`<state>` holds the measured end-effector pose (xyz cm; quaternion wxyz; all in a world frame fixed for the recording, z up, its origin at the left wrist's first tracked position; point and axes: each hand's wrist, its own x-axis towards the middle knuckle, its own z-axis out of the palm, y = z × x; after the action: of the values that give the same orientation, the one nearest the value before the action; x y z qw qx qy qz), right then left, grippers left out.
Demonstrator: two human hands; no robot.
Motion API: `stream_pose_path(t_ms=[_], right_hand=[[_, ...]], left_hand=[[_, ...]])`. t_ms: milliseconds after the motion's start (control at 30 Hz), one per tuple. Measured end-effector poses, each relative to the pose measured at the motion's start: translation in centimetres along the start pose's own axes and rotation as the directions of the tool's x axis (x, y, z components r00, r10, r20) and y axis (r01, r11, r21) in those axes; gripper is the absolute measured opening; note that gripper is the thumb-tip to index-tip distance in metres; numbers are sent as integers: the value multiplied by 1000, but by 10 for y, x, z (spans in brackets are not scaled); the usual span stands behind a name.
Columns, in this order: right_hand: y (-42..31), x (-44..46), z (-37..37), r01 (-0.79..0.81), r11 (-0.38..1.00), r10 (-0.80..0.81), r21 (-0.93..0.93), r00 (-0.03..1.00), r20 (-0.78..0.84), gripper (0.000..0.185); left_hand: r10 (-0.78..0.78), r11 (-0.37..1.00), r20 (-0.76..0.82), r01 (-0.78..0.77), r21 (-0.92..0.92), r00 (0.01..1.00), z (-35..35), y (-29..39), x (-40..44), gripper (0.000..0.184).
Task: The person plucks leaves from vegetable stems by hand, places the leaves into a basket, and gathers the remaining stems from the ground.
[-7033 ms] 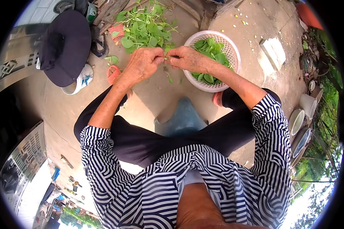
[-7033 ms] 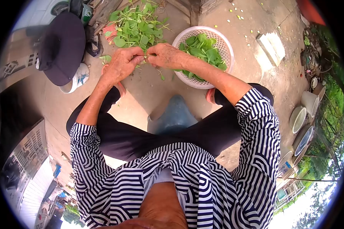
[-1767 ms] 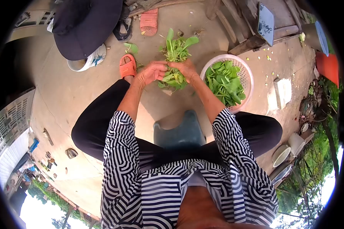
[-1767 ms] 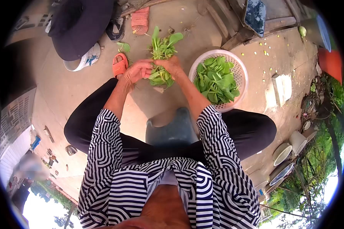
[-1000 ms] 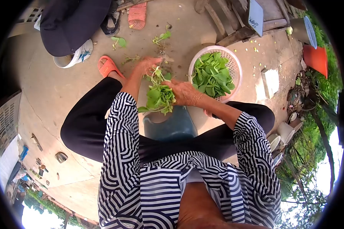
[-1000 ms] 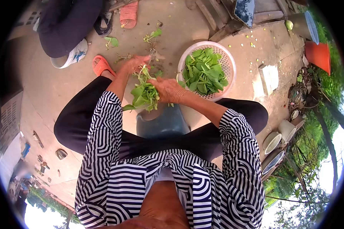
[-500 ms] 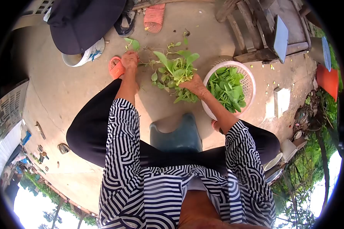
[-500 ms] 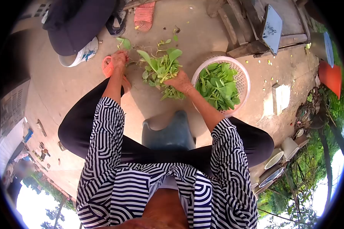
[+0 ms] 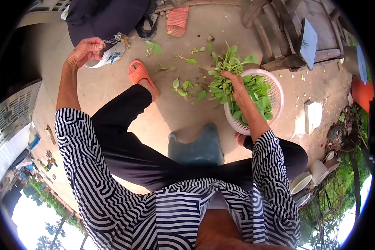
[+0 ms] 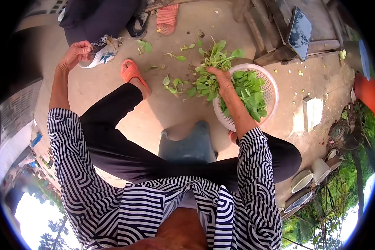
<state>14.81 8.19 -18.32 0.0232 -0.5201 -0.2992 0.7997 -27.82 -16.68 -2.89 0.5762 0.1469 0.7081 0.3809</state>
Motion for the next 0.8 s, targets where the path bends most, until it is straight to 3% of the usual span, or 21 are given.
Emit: stream_pose_path(t_ms=[100,167,233,267,333,400,467,533,567,600,633,667,733,800], right_hand=[[-9,-15,8,-23,1000,23,-2,999,22,41],[-6,-12,4,-4,1000,4,-11,1000,19,41],[-6,-10,1,13,1000,-13,-19,1000,15,42],[-6,-10,0,28,1000,-29,13,999,39,42],[-6,-8,3,42,998,-46,49,997,69,42],[-9,-1,3,-9,999,7,31,998,64,42],[-19,-8,12,13,1000,-13,4,996,90,41],[-32,-23,25,12,1000,-9,-21,989,147,32],[-40,-37,33,-11,1000,14,-22,984,179,31],[-42,-46,36,-17,1000,21,-26,986,163,31],[-46,-52,36,-56,998,60,-24,975,215,30],[-52,-61,36,-88,996,92,-29,959,268,30],[-64,-93,42,-132,991,123,16,958,261,35],[-66,-121,44,-228,965,183,127,938,295,36]], left_hand=[[-141,976,-187,168,139,972,-44,13,-91,17],[-66,987,-379,117,113,923,-76,3,-156,19],[-130,966,-595,238,105,793,-87,-15,-221,19],[-223,900,-654,411,147,722,-105,-37,-248,16],[-468,521,-721,819,243,511,-135,-103,-278,24],[-726,158,-565,895,417,391,-70,-97,-260,29],[-754,51,-559,880,473,344,-26,-88,-215,28],[-757,202,-467,844,497,456,-5,-80,-149,30],[-741,317,-349,757,572,574,-1,-84,-104,30],[-597,538,-186,562,629,780,3,-86,-62,28],[-427,702,-105,402,588,898,18,-84,-19,27],[-367,749,-9,301,590,930,30,-87,30,29],[-216,636,-51,180,751,975,71,-74,94,38],[54,399,-160,126,908,986,80,-119,175,49]])
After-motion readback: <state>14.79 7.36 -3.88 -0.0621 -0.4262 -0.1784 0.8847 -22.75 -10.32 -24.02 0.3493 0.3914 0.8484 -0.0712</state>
